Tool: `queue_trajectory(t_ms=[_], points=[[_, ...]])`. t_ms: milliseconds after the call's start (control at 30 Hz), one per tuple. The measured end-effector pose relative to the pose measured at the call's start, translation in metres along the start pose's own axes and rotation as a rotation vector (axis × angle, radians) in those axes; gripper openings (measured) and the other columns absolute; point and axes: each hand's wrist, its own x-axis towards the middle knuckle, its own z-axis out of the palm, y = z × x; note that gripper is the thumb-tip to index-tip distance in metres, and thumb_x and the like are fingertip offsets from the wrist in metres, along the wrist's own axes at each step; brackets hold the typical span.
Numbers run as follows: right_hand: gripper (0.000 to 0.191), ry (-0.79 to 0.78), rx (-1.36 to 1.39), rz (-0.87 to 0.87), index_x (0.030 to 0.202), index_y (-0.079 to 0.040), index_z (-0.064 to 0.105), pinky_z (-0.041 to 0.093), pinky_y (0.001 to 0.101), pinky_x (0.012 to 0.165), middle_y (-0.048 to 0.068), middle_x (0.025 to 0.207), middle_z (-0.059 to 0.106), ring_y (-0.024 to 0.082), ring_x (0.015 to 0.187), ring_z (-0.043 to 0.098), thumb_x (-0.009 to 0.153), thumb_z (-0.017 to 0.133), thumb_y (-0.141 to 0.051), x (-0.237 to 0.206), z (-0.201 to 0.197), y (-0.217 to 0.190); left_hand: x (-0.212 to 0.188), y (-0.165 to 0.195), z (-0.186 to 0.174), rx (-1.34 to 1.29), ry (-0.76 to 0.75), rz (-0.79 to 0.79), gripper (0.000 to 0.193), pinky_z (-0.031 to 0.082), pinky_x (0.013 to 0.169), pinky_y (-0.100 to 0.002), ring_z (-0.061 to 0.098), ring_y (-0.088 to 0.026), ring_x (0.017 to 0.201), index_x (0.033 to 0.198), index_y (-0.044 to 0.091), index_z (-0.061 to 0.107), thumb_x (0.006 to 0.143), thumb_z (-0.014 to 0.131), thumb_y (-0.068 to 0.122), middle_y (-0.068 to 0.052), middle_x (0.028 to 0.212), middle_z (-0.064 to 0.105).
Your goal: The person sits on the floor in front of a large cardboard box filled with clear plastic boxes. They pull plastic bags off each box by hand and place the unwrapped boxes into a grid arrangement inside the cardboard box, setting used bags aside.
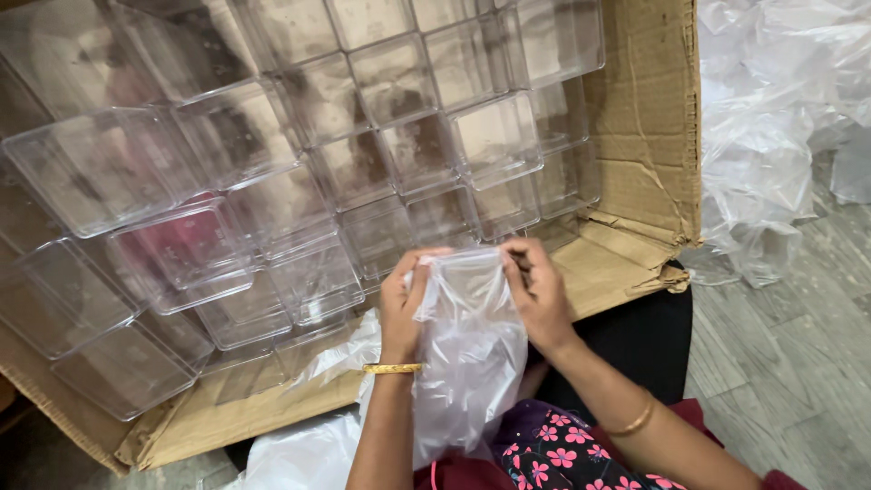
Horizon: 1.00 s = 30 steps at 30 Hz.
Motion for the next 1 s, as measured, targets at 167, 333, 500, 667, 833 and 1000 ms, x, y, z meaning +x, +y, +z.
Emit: queue_trajectory(t_ms=[167, 333, 500, 667, 833, 1000], points=[[0.013, -0.019, -0.293, 0.149, 0.104, -0.005, 0.064, 0.051, 0.026, 0.066, 0.003, 0.083, 0.067, 0.008, 0.075, 0.061, 0.1, 0.064, -0.018, 0.015, 0.034, 0.027, 0.003, -0.058, -0.029, 0.045, 0.213, 0.002, 0.03, 0.05, 0.087, -0.029, 0.062, -0.013, 0.094, 0.107, -0.003, 0.071, 0.109, 0.053, 0.021, -0.008, 0.102, 0.072], [0.017, -0.068, -0.517, 0.018, 0.098, -0.003, 0.062, 0.051, 0.0344, 0.068, 0.011, 0.085, 0.067, 0.018, 0.075, 0.062, 0.099, 0.064, -0.019, 0.026, 0.041, 0.052, 0.009, -0.097, -0.045, 0.391, 0.309, 0.011, 0.032, 0.049, 0.074, -0.028, 0.062, -0.011, 0.08, 0.112, 0.004, 0.071, 0.102, 0.055, 0.03, -0.001, 0.094, 0.07], [0.034, -0.159, -0.411, 0.018, 0.11, -0.002, 0.067, 0.052, 0.0371, 0.087, 0.015, 0.106, 0.07, 0.023, 0.098, 0.065, 0.109, 0.051, -0.032, 0.03, 0.029, 0.049, 0.008, -0.061, -0.027, 0.307, 0.283, -0.159, 0.038, 0.036, 0.057, -0.034, 0.043, -0.015, 0.063, 0.096, 0.005, 0.077, 0.104, 0.056, 0.035, -0.002, 0.07, 0.054], [0.068, -0.556, 0.555, 0.435, 0.137, 0.006, 0.057, 0.054, 0.0381, 0.101, 0.012, 0.127, 0.07, 0.024, 0.116, 0.067, 0.104, 0.047, -0.052, 0.033, 0.006, -0.004, 0.041, -0.001, -0.001, 0.283, 0.195, -0.064, 0.039, 0.041, 0.061, -0.033, 0.046, -0.014, 0.07, 0.089, 0.0, 0.065, 0.109, 0.06, 0.033, -0.001, 0.074, 0.052], [0.073, -0.733, 0.604, 0.048, 0.149, 0.0, 0.045, 0.043, 0.0331, 0.113, 0.003, 0.145, 0.054, 0.016, 0.135, 0.05, 0.101, 0.057, -0.053, 0.015, 0.005, -0.052, 0.007, 0.007, 0.02, 0.103, 0.097, -0.103, 0.03, 0.044, 0.066, -0.031, 0.052, -0.013, 0.075, 0.095, 0.001, 0.067, 0.105, 0.061, 0.029, -0.002, 0.08, 0.058], [0.042, -0.35, 0.718, 0.361, 0.126, 0.002, 0.054, 0.046, 0.0391, 0.09, 0.017, 0.116, 0.064, 0.024, 0.106, 0.059, 0.111, 0.061, -0.037, 0.006, -0.017, -0.017, -0.015, -0.023, 0.037, -0.015, -0.023, -0.18, 0.023, 0.047, 0.072, -0.03, 0.058, -0.013, 0.08, 0.101, 0.003, 0.07, 0.102, 0.062, 0.024, -0.003, 0.086, 0.065]])
